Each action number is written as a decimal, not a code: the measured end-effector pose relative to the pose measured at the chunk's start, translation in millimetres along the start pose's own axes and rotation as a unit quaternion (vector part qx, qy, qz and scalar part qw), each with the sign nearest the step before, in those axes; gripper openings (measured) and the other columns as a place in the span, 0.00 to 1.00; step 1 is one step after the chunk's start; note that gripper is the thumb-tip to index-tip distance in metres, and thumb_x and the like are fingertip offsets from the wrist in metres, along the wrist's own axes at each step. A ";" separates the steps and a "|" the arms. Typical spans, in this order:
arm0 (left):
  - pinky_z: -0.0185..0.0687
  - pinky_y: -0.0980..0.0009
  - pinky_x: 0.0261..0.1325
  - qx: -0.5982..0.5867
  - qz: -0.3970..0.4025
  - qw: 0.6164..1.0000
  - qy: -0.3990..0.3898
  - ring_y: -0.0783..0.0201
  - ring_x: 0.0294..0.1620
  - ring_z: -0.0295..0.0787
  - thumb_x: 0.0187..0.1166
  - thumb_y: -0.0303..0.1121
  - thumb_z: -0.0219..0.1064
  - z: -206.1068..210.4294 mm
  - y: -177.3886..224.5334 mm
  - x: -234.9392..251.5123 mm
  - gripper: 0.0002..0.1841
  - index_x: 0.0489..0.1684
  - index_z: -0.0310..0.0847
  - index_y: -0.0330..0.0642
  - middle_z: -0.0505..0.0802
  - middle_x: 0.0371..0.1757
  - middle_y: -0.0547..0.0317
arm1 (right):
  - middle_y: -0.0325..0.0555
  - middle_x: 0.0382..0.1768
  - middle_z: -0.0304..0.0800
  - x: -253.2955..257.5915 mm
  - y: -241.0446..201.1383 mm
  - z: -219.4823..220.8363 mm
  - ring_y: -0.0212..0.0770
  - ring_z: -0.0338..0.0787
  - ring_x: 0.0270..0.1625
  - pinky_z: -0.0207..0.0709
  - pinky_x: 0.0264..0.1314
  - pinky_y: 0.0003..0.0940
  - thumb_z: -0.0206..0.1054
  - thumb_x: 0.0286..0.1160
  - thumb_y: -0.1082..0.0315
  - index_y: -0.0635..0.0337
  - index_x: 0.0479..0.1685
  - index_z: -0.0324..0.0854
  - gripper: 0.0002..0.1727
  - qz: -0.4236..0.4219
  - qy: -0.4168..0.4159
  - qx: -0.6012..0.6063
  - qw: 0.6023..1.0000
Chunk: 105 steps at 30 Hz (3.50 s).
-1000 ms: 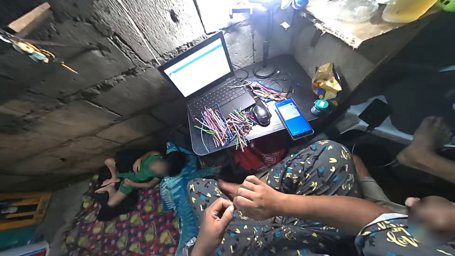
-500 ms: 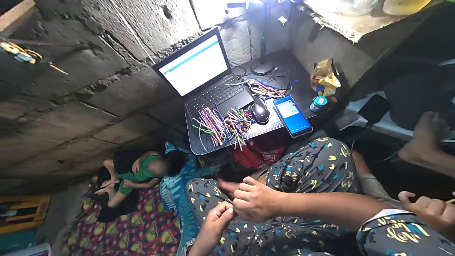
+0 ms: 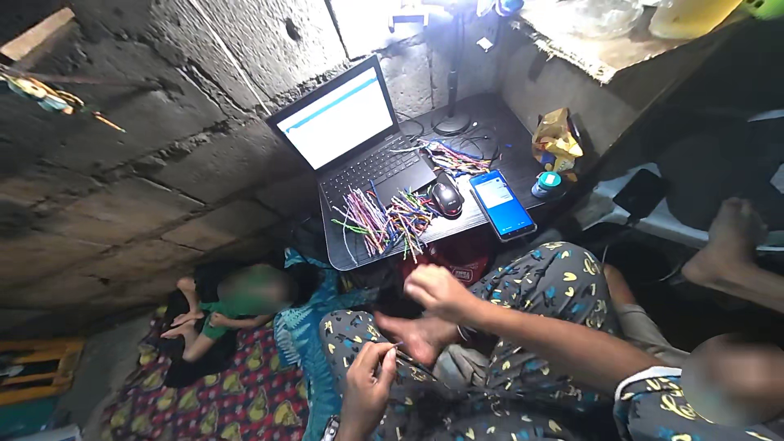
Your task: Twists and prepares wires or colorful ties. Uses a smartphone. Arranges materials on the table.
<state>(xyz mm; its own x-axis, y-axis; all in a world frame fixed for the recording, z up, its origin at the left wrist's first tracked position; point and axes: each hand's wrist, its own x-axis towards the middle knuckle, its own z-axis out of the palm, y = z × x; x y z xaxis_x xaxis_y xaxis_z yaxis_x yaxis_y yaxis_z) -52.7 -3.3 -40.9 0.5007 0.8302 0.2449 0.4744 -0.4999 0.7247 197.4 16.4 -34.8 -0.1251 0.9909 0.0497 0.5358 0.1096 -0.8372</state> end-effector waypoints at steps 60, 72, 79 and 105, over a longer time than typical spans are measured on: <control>0.83 0.74 0.50 -0.169 -0.128 0.965 -0.153 0.74 0.40 0.87 0.82 0.33 0.66 16.7 19.8 -0.8 0.11 0.41 0.88 0.32 0.91 0.38 0.57 | 0.57 0.33 0.88 -53.1 17.0 37.6 0.57 0.88 0.43 0.76 0.51 0.54 0.52 0.81 0.66 0.68 0.33 0.85 0.18 -0.198 -0.094 0.040 0.975; 0.76 0.80 0.35 -0.235 -0.246 0.910 -0.236 0.81 0.27 0.78 0.88 0.37 0.57 6.9 11.6 11.5 0.12 0.47 0.86 0.42 0.87 0.29 0.73 | 0.36 0.59 0.90 -54.1 9.9 32.8 0.41 0.87 0.65 0.73 0.76 0.46 0.56 0.86 0.43 0.38 0.62 0.83 0.19 -0.353 0.110 -0.335 0.866; 0.72 0.81 0.34 -0.263 -0.249 0.886 -0.290 0.82 0.26 0.75 0.88 0.39 0.57 -1.8 4.4 5.4 0.13 0.42 0.85 0.44 0.84 0.28 0.76 | 0.38 0.27 0.86 -52.0 16.8 32.7 0.40 0.87 0.31 0.82 0.41 0.35 0.57 0.86 0.64 0.50 0.44 0.84 0.09 -0.409 0.064 -0.324 0.851; 0.85 0.48 0.48 0.051 -0.099 0.975 -0.193 0.50 0.41 0.93 0.91 0.38 0.53 -44.6 37.5 -1.9 0.19 0.50 0.88 0.33 0.94 0.39 0.45 | 0.37 0.64 0.90 -57.8 -33.7 17.5 0.42 0.87 0.68 0.73 0.76 0.48 0.55 0.82 0.37 0.39 0.70 0.83 0.27 -0.346 0.108 -0.369 0.856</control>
<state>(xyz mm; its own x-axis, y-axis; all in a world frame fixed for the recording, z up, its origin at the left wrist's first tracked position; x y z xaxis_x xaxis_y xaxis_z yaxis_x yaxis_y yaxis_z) -68.2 -12.6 14.6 0.6168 0.7689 -0.1683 0.6499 -0.3768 0.6600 172.0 -45.9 -19.1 -0.5113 0.6507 0.5614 0.7869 0.6171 0.0014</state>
